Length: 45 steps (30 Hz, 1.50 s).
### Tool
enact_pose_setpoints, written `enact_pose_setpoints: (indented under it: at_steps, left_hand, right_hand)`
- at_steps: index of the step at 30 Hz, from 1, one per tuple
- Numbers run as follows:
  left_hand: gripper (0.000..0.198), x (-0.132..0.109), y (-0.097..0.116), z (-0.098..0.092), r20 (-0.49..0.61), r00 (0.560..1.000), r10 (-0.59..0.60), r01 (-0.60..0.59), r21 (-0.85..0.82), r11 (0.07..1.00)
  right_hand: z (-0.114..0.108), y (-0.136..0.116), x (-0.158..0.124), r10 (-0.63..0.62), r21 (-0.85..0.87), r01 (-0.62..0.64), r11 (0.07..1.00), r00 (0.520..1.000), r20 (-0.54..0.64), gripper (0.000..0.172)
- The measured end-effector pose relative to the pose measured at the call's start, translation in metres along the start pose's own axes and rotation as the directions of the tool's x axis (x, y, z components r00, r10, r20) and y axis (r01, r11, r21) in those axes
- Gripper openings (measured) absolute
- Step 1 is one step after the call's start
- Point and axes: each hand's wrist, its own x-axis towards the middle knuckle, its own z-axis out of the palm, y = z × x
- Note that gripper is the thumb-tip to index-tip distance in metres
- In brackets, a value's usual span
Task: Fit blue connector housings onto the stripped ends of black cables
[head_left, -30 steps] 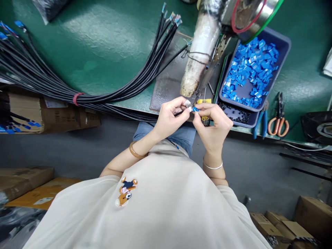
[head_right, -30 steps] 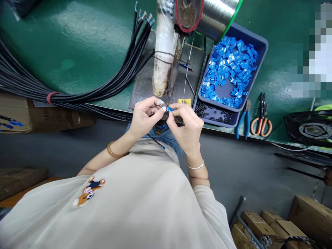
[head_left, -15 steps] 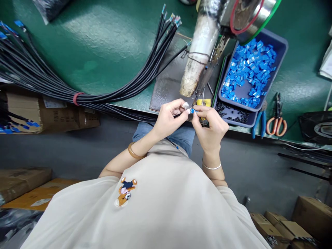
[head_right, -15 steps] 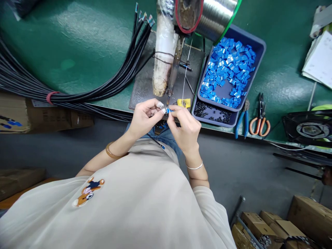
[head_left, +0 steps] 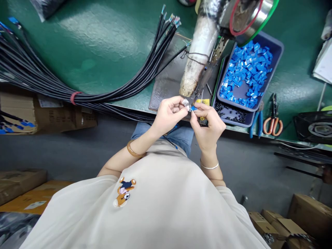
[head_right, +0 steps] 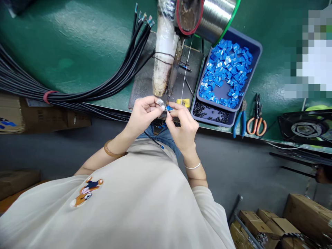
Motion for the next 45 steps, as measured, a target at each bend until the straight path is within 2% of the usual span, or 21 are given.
enact_pose_setpoints:
  at_steps: [23, 29, 32, 34, 36, 37, 38, 39, 41, 43, 45]
  left_hand:
    - [0.011, 0.002, 0.003, 0.0, 0.015, 0.998, -0.061, 0.061, -0.012, 0.998]
    - [0.011, -0.006, 0.0, -0.005, 0.102, 0.993, -0.059, 0.047, 0.114, 0.992]
    - [0.017, -0.017, -0.002, -0.007, 0.071, 0.996, 0.045, -0.062, 0.262, 0.963]
    - [0.016, -0.024, -0.002, -0.007, 0.1, 0.977, 0.186, -0.211, 0.429, 0.878]
    - [0.018, -0.029, -0.001, -0.009, 0.246, 0.931, 0.27, -0.362, 0.536, 0.762]
    - [0.021, -0.03, 0.001, -0.01, 0.346, 0.905, 0.248, -0.408, 0.54, 0.736]
    - [0.024, -0.031, 0.003, -0.012, 0.433, 0.881, 0.192, -0.416, 0.514, 0.75]
    - [0.028, -0.032, 0.005, -0.015, 0.49, 0.865, 0.113, -0.373, 0.475, 0.797]
    - [0.035, -0.033, 0.01, -0.022, 0.507, 0.86, -0.059, -0.163, 0.383, 0.909]
    - [0.039, -0.033, 0.013, -0.027, 0.444, 0.879, -0.175, 0.051, 0.278, 0.959]
    - [0.04, -0.034, 0.014, -0.03, 0.386, 0.899, -0.207, 0.137, 0.201, 0.97]
  right_hand:
    - [-0.003, 0.001, 0.0, -0.006, 0.02, 0.005, 1.0, 0.999, 0.041, 0.012]
    - [-0.009, 0.001, -0.001, 0.004, -0.025, -0.004, 1.0, 1.0, 0.021, 0.012]
    - [-0.015, 0.001, -0.004, 0.079, 0.017, -0.079, 0.997, 0.997, 0.002, 0.01]
    - [-0.021, 0.001, -0.006, 0.207, 0.123, -0.203, 0.971, 0.978, -0.016, 0.007]
    - [-0.029, 0.0, -0.007, 0.33, 0.246, -0.309, 0.919, 0.942, -0.052, 0.007]
    - [-0.034, -0.001, -0.006, 0.366, 0.296, -0.329, 0.897, 0.927, -0.079, 0.008]
    - [-0.039, -0.003, -0.005, 0.38, 0.335, -0.327, 0.884, 0.919, -0.107, 0.009]
    - [-0.043, -0.005, -0.005, 0.38, 0.359, -0.314, 0.879, 0.916, -0.129, 0.01]
    - [-0.05, -0.01, -0.003, 0.345, 0.348, -0.274, 0.897, 0.925, -0.159, 0.013]
    - [-0.052, -0.016, -0.003, 0.306, 0.246, -0.266, 0.932, 0.941, -0.143, 0.012]
    - [-0.048, -0.02, -0.005, 0.28, 0.098, -0.274, 0.957, 0.959, -0.053, 0.009]
